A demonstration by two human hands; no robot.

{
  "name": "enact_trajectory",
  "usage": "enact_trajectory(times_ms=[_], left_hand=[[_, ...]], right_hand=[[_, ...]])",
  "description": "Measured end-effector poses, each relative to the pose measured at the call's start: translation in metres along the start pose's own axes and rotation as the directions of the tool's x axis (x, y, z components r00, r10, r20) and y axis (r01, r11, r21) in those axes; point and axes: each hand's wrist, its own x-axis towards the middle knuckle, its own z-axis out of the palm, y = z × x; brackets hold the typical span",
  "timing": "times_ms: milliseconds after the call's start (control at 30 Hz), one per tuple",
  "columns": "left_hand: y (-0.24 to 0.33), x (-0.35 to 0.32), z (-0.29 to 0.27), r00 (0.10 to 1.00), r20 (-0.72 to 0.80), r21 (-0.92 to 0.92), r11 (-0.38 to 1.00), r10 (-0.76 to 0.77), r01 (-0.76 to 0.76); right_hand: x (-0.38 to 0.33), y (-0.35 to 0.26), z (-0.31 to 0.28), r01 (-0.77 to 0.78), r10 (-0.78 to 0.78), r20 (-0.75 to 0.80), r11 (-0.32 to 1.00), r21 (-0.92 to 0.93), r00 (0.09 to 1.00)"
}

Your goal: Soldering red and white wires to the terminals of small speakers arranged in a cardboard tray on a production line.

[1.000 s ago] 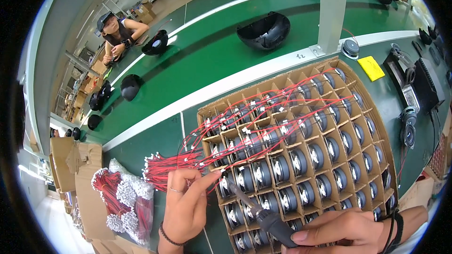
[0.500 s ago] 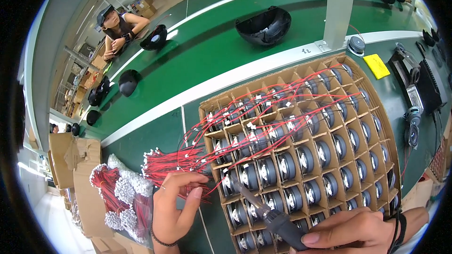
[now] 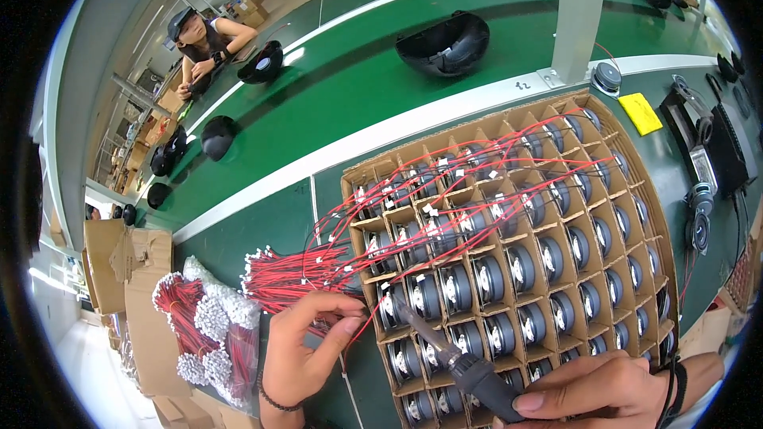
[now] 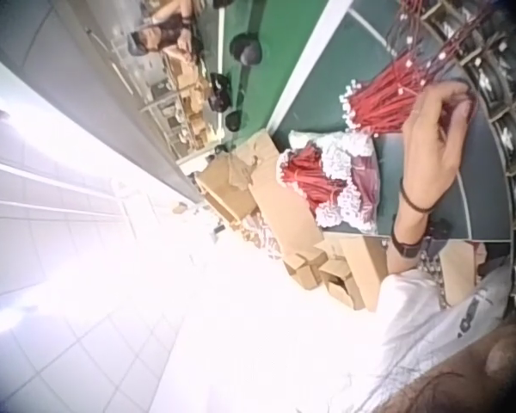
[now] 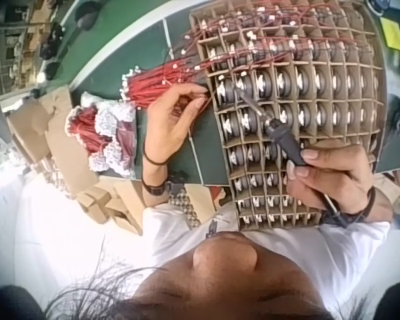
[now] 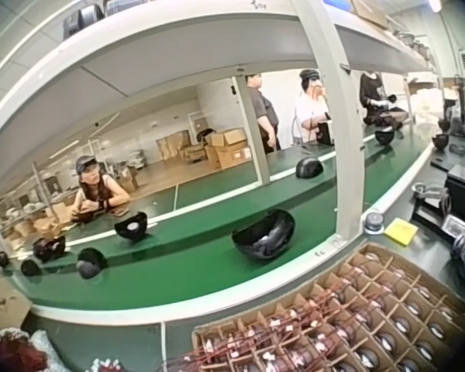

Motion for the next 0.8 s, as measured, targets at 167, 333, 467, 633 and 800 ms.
enact_trajectory(times_ms=[167, 333, 467, 633, 800], left_hand=[[-0.003, -0.001, -0.002, 0.947, -0.101, 0.252, 0.929, 0.304, -0.271], [0.004, -0.008, 0.004, 0.875, -0.210, 0.483, 0.824, 0.437, -0.296], [0.011, -0.006, 0.007, 0.828, -0.161, 0.432, 0.793, 0.537, -0.430], [0.020, -0.013, 0.012, 0.840, -0.119, 0.516, 0.755, 0.530, -0.403], [0.014, -0.012, 0.017, 0.836, -0.128, 0.562, 0.734, 0.533, -0.382]], right_hand=[[0.026, 0.011, -0.018, 0.234, -0.285, 0.260, 0.950, 0.209, 0.923], [0.027, 0.017, -0.025, 0.063, -0.235, 0.396, 0.913, 0.402, 0.888], [0.020, 0.018, -0.024, -0.229, -0.139, 0.514, 0.777, 0.587, 0.846], [0.023, 0.016, -0.026, -0.214, -0.132, 0.533, 0.815, 0.538, 0.836], [0.022, 0.015, -0.024, -0.277, -0.090, 0.554, 0.794, 0.542, 0.828]])
